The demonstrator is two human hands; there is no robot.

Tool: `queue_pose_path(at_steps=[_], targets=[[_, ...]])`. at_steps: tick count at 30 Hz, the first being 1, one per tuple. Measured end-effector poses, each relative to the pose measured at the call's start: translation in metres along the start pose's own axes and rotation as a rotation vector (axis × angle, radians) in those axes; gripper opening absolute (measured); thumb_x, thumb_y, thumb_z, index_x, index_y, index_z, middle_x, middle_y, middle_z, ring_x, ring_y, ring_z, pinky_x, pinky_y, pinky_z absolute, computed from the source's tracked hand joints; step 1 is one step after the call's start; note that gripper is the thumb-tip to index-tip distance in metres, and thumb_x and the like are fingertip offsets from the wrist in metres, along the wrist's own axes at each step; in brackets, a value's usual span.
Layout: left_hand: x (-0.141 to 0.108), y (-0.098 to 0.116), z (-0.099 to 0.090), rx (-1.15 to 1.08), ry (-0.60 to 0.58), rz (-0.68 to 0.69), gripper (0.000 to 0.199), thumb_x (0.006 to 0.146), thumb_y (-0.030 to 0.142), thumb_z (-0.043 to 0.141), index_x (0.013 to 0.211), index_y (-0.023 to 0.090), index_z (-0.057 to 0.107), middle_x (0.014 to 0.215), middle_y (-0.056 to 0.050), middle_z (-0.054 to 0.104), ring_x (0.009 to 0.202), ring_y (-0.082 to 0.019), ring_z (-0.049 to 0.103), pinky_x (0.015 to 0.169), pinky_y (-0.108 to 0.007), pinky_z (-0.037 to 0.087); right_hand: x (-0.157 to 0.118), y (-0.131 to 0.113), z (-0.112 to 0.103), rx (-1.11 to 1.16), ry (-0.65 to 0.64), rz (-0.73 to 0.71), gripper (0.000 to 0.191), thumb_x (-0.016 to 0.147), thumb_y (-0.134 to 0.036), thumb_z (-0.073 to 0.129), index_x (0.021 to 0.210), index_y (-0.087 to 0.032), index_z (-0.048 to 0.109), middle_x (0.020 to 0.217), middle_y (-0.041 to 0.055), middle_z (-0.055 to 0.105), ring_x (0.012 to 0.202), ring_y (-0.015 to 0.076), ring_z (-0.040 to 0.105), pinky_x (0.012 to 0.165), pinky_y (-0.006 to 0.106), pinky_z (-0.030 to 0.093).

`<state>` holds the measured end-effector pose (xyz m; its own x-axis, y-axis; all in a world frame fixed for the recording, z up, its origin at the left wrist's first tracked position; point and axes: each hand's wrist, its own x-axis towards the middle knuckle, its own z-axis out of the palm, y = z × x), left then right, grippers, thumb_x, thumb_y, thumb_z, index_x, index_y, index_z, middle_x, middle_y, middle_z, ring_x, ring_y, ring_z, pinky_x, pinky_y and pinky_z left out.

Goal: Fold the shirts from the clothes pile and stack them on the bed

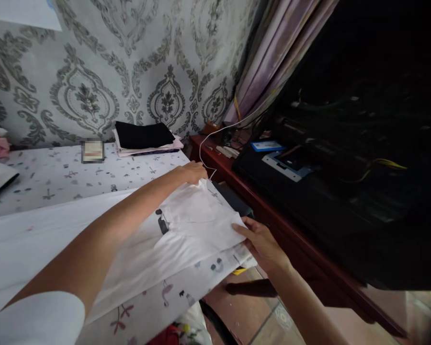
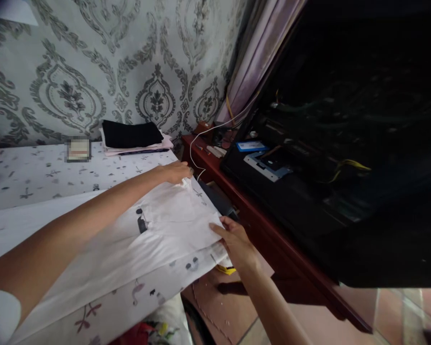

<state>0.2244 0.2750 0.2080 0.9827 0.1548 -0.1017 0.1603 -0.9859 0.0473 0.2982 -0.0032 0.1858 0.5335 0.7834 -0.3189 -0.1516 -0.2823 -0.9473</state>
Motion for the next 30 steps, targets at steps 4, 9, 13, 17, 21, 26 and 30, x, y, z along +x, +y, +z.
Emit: queue_pose_path(at_steps=[4, 9, 13, 17, 21, 26, 30], targets=[[-0.04, -0.012, -0.013, 0.0, 0.201, 0.04, 0.03, 0.076, 0.007, 0.053, 0.099, 0.018, 0.069, 0.107, -0.009, 0.069, 0.106, -0.026, 0.057, 0.089, -0.036, 0.043, -0.03, -0.015, 0.027, 0.104, -0.052, -0.058, 0.044, 0.058, -0.044, 0.088, 0.081, -0.02, 0.06, 0.068, -0.001, 0.066, 0.06, 0.0161, 0.061, 0.058, 0.027, 0.048], [-0.114, -0.04, -0.025, -0.127, 0.369, -0.053, 0.022, 0.073, 0.006, 0.051, 0.086, 0.019, 0.064, 0.085, -0.002, 0.067, 0.082, -0.018, 0.06, 0.071, -0.028, 0.041, -0.06, -0.023, 0.066, -0.21, -0.155, -0.308, 0.028, 0.079, -0.044, 0.073, 0.08, -0.02, 0.06, 0.063, -0.0041, 0.054, 0.054, 0.0108, 0.046, 0.051, 0.023, 0.037], [-0.18, -0.052, -0.02, -0.285, 0.429, -0.185, 0.017, 0.073, 0.01, 0.052, 0.082, 0.018, 0.064, 0.076, 0.002, 0.065, 0.073, -0.014, 0.058, 0.066, -0.025, 0.039, -0.079, -0.021, 0.106, -0.38, -0.32, -0.54, 0.009, 0.085, -0.027, 0.062, 0.08, -0.019, 0.061, 0.066, -0.0037, 0.052, 0.061, 0.0104, 0.046, 0.056, 0.022, 0.038], [-0.242, -0.055, 0.005, -0.416, 0.415, -0.357, 0.021, 0.075, 0.015, 0.052, 0.088, 0.019, 0.067, 0.084, 0.0, 0.07, 0.071, -0.014, 0.059, 0.066, -0.024, 0.041, -0.093, -0.011, 0.146, -0.44, -0.507, -0.614, 0.009, 0.085, -0.014, 0.054, 0.08, -0.019, 0.06, 0.067, -0.004, 0.054, 0.06, 0.0088, 0.048, 0.055, 0.02, 0.037], [-0.281, -0.059, 0.037, -0.477, 0.401, -0.405, 0.019, 0.072, 0.015, 0.051, 0.084, 0.02, 0.065, 0.093, -0.002, 0.072, 0.081, -0.016, 0.062, 0.074, -0.026, 0.045, -0.096, 0.006, 0.18, -0.573, -0.648, -0.695, 0.014, 0.084, -0.011, 0.054, 0.091, -0.017, 0.064, 0.077, -0.0011, 0.061, 0.061, 0.0099, 0.054, 0.059, 0.022, 0.04], [-0.296, -0.063, 0.062, -0.513, 0.44, -0.447, 0.015, 0.076, 0.018, 0.052, 0.083, 0.02, 0.065, 0.097, -0.004, 0.071, 0.088, -0.018, 0.064, 0.081, -0.03, 0.048, -0.093, 0.027, 0.205, -0.858, -0.724, -0.762, 0.013, 0.086, -0.013, 0.055, 0.095, -0.015, 0.064, 0.088, 0.0053, 0.068, 0.075, 0.017, 0.063, 0.066, 0.027, 0.045], [-0.309, -0.065, 0.067, -0.432, 0.392, -0.455, 0.025, 0.077, 0.013, 0.046, 0.087, 0.021, 0.068, 0.1, -0.004, 0.07, 0.092, -0.02, 0.062, 0.084, -0.033, 0.049, -0.094, 0.031, 0.205, -0.973, -0.77, -0.807, 0.007, 0.088, -0.018, 0.062, 0.092, -0.015, 0.065, 0.089, 0.0068, 0.069, 0.078, 0.0193, 0.065, 0.064, 0.029, 0.046]])
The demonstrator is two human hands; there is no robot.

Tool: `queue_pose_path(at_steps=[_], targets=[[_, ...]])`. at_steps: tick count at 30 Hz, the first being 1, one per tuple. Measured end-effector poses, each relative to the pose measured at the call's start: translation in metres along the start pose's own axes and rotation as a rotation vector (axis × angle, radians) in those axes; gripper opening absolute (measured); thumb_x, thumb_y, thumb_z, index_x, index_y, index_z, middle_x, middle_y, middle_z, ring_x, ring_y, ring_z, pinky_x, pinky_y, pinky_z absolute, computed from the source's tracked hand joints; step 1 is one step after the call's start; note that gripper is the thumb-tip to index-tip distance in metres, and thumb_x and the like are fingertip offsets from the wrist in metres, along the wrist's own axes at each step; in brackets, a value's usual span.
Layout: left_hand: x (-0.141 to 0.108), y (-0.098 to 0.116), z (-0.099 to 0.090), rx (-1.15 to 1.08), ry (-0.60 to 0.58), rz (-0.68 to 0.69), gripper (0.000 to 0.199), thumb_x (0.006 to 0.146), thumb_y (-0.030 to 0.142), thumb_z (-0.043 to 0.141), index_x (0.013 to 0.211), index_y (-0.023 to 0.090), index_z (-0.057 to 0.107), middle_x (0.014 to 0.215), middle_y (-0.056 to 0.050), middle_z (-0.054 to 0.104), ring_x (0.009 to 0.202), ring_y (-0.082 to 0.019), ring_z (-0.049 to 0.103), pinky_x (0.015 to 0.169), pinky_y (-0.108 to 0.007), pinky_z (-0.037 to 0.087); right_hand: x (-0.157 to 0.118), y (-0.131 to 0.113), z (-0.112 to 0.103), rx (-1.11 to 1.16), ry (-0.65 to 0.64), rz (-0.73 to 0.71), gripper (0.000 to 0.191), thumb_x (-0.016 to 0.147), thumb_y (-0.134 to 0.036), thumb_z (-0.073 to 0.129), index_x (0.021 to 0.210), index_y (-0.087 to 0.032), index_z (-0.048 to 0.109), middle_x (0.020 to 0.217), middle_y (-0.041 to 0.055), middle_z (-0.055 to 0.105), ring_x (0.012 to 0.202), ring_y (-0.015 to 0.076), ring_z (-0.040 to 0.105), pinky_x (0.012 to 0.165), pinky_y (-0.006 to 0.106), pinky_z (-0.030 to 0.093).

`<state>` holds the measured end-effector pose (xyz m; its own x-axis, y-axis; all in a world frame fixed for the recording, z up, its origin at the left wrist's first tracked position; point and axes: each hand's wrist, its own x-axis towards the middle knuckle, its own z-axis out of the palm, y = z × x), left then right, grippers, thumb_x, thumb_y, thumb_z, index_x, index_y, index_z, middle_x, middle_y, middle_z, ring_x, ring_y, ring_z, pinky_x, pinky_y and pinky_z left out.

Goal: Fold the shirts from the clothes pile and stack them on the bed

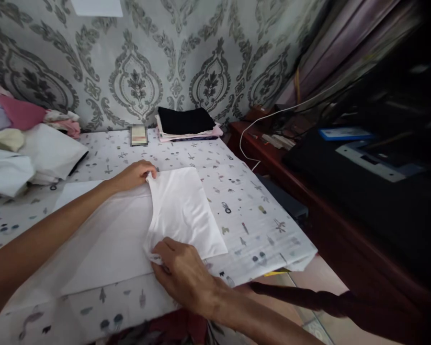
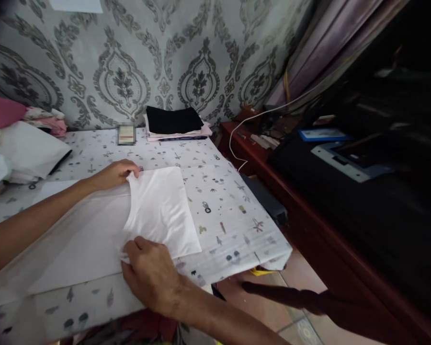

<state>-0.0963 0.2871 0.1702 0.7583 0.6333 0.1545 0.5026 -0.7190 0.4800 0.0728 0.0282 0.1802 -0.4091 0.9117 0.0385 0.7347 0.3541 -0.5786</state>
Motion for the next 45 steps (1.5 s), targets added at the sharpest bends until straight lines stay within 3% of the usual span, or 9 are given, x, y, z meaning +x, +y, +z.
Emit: queue_pose_path(at_steps=[5, 8, 12, 15, 18, 24, 28, 33, 45], targets=[[-0.003, 0.02, -0.008, 0.145, 0.138, -0.045, 0.039, 0.075, 0.007, 0.041, 0.098, 0.022, 0.069, 0.106, -0.006, 0.071, 0.103, -0.025, 0.061, 0.091, -0.041, 0.05, -0.007, 0.011, -0.022, 0.113, 0.108, -0.163, 0.023, 0.096, -0.033, 0.057, 0.108, -0.016, 0.068, 0.09, 0.0051, 0.071, 0.076, 0.0165, 0.066, 0.069, 0.027, 0.051], [0.012, 0.058, 0.007, 0.089, 0.158, 0.041, 0.046, 0.088, 0.012, 0.037, 0.126, 0.022, 0.062, 0.128, -0.006, 0.067, 0.119, -0.022, 0.059, 0.102, -0.04, 0.046, -0.006, 0.029, -0.03, -0.053, 0.249, -0.18, 0.031, 0.1, -0.03, 0.048, 0.121, -0.013, 0.065, 0.11, 0.013, 0.072, 0.103, 0.0232, 0.066, 0.091, 0.038, 0.052], [0.044, 0.091, 0.05, 0.114, -0.175, 0.185, 0.054, 0.102, 0.04, 0.032, 0.153, 0.023, 0.037, 0.161, -0.005, 0.037, 0.15, -0.02, 0.029, 0.123, -0.042, 0.02, -0.005, 0.052, -0.021, -0.356, 0.12, -0.212, 0.055, 0.099, -0.045, 0.051, 0.146, -0.017, 0.049, 0.152, 0.0173, 0.047, 0.146, 0.032, 0.035, 0.118, 0.058, 0.028], [0.068, 0.081, 0.072, 0.176, -0.354, 0.123, 0.063, 0.102, 0.053, 0.027, 0.158, 0.024, 0.024, 0.168, -0.004, 0.018, 0.155, -0.019, 0.011, 0.125, -0.046, 0.004, -0.008, 0.056, -0.011, -0.395, 0.028, -0.203, 0.058, 0.1, -0.047, 0.048, 0.152, -0.021, 0.043, 0.159, 0.0163, 0.037, 0.151, 0.0304, 0.026, 0.12, 0.059, 0.026], [0.087, 0.061, 0.075, 0.199, -0.366, 0.056, 0.062, 0.103, 0.05, 0.018, 0.16, 0.025, 0.02, 0.168, -0.004, 0.013, 0.156, -0.018, 0.007, 0.124, -0.049, 0.002, -0.01, 0.052, -0.01, -0.386, 0.028, -0.201, 0.057, 0.1, -0.046, 0.049, 0.152, -0.021, 0.043, 0.16, 0.0162, 0.035, 0.152, 0.0305, 0.023, 0.12, 0.059, 0.026], [0.103, 0.056, 0.066, 0.2, -0.173, 0.059, 0.048, 0.101, 0.038, 0.029, 0.136, 0.019, 0.055, 0.153, -0.012, 0.047, 0.144, -0.025, 0.038, 0.117, -0.043, 0.028, -0.016, 0.049, -0.018, -0.334, 0.062, -0.196, 0.05, 0.1, -0.039, 0.05, 0.147, -0.02, 0.049, 0.157, 0.0156, 0.042, 0.15, 0.0289, 0.028, 0.12, 0.057, 0.029], [0.11, 0.066, 0.066, 0.132, -0.095, -0.055, 0.03, 0.09, 0.042, 0.053, 0.103, 0.018, 0.066, 0.116, -0.011, 0.067, 0.11, -0.028, 0.06, 0.093, -0.037, 0.046, -0.025, 0.062, -0.019, -0.372, 0.286, -0.05, 0.044, 0.103, -0.024, 0.039, 0.144, -0.013, 0.05, 0.157, 0.0196, 0.039, 0.15, 0.0277, 0.029, 0.119, 0.055, 0.033], [0.12, 0.066, 0.069, 0.065, -0.099, -0.16, 0.012, 0.084, 0.028, 0.058, 0.091, 0.019, 0.061, 0.095, -0.007, 0.069, 0.083, -0.022, 0.062, 0.07, -0.031, 0.045, -0.025, 0.079, -0.009, -0.48, 0.268, 0.002, 0.053, 0.101, -0.033, 0.046, 0.151, -0.014, 0.042, 0.161, 0.0191, 0.032, 0.152, 0.0313, 0.021, 0.119, 0.056, 0.03], [0.108, 0.072, 0.078, 0.2, -0.006, -0.067, 0.021, 0.101, 0.028, 0.035, 0.111, 0.021, 0.052, 0.095, -0.009, 0.069, 0.088, -0.025, 0.063, 0.079, -0.037, 0.044, -0.026, 0.077, -0.005, -0.491, 0.183, 0.034, 0.058, 0.103, -0.039, 0.042, 0.156, -0.017, 0.035, 0.163, 0.0158, 0.029, 0.153, 0.029, 0.02, 0.121, 0.056, 0.027]])
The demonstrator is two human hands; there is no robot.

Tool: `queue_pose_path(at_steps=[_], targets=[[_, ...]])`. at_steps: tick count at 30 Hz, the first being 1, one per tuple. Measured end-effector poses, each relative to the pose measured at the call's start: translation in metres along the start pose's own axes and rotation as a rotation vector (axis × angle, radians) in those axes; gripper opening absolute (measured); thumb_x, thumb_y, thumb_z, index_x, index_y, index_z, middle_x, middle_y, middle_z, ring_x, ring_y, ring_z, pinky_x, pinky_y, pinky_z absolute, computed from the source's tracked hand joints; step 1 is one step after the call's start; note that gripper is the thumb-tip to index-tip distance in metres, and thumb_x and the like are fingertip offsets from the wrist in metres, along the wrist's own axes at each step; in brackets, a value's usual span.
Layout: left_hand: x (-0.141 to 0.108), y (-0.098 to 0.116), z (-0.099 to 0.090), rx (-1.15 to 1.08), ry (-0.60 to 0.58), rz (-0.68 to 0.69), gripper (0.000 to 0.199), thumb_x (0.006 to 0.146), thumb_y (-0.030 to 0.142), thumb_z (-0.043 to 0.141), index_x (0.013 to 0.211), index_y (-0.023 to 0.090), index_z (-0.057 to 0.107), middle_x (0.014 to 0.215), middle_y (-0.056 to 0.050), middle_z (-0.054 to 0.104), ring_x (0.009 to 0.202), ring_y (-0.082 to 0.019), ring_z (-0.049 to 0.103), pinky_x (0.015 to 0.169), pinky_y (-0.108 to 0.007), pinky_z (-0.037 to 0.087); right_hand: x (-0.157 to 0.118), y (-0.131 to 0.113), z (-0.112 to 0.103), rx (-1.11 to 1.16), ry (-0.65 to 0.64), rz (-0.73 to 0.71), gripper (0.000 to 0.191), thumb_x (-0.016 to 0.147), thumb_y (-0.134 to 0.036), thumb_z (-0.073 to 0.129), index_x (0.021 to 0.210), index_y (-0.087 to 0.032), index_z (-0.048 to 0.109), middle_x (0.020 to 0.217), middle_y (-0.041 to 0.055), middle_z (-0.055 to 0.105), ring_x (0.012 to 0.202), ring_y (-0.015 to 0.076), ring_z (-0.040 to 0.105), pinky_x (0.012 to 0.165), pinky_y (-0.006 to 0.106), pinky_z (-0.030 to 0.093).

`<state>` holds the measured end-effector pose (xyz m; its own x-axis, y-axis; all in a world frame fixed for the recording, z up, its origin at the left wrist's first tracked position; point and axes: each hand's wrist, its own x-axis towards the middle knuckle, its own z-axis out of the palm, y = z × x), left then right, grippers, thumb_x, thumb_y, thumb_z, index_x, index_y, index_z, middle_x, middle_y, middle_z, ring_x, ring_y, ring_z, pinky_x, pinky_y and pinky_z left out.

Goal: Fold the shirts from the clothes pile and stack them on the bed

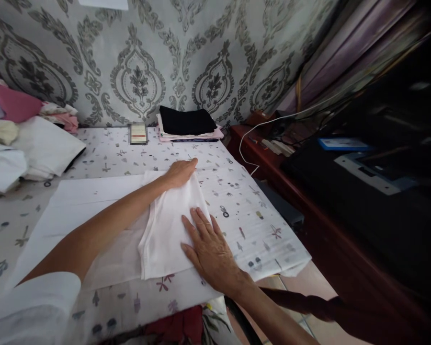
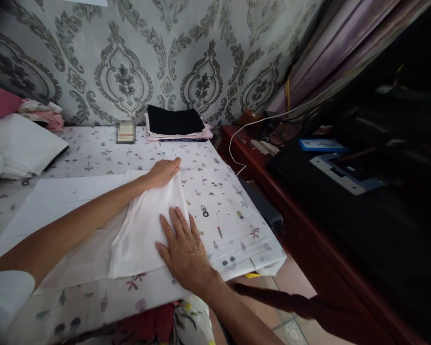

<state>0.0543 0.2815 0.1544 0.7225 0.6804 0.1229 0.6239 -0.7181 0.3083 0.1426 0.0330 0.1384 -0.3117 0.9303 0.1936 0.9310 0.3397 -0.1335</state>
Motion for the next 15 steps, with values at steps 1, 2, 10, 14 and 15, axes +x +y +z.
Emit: queue_pose_path(at_steps=[1, 2, 10, 14, 15], targets=[[-0.001, 0.001, -0.002, 0.011, -0.002, 0.005, 0.021, 0.101, 0.028, 0.036, 0.111, 0.02, 0.052, 0.098, -0.01, 0.069, 0.092, -0.026, 0.063, 0.081, -0.038, 0.044, -0.001, 0.001, 0.0, 0.008, 0.005, -0.004, 0.058, 0.103, -0.039, 0.042, 0.156, -0.018, 0.034, 0.163, 0.0155, 0.029, 0.153, 0.0287, 0.019, 0.121, 0.056, 0.027], [-0.004, 0.002, -0.004, 0.012, -0.001, 0.01, 0.021, 0.1, 0.027, 0.037, 0.112, 0.02, 0.053, 0.103, -0.011, 0.069, 0.097, -0.027, 0.062, 0.084, -0.039, 0.045, -0.002, 0.002, 0.001, 0.016, 0.011, -0.009, 0.057, 0.103, -0.039, 0.042, 0.156, -0.018, 0.034, 0.163, 0.0151, 0.029, 0.153, 0.0282, 0.019, 0.121, 0.055, 0.027], [-0.077, -0.039, -0.03, 0.033, -0.135, -0.028, 0.058, 0.103, 0.049, 0.027, 0.153, 0.02, 0.029, 0.165, -0.012, 0.025, 0.153, -0.027, 0.018, 0.122, -0.054, 0.009, -0.011, 0.007, 0.003, 0.067, 0.062, -0.018, 0.057, 0.103, -0.039, 0.043, 0.155, -0.019, 0.035, 0.162, 0.0155, 0.032, 0.153, 0.0277, 0.02, 0.12, 0.055, 0.029], [-0.092, -0.048, -0.039, 0.013, -0.25, -0.158, 0.072, 0.101, 0.058, 0.025, 0.159, 0.016, 0.017, 0.168, -0.014, 0.01, 0.156, -0.027, 0.005, 0.122, -0.056, 0.004, -0.012, 0.01, 0.0, 0.168, 0.091, 0.039, 0.056, 0.102, -0.039, 0.043, 0.155, -0.023, 0.036, 0.164, 0.0137, 0.026, 0.151, 0.0305, 0.026, 0.117, 0.054, 0.036], [-0.096, -0.043, -0.041, 0.016, -0.234, -0.172, 0.074, 0.101, 0.059, 0.025, 0.16, 0.015, 0.015, 0.168, -0.015, 0.006, 0.156, -0.028, 0.002, 0.123, -0.057, 0.002, -0.013, 0.012, -0.001, 0.198, 0.111, 0.078, 0.055, 0.101, -0.039, 0.044, 0.154, -0.023, 0.039, 0.164, 0.0143, 0.026, 0.15, 0.0313, 0.029, 0.116, 0.053, 0.039]])
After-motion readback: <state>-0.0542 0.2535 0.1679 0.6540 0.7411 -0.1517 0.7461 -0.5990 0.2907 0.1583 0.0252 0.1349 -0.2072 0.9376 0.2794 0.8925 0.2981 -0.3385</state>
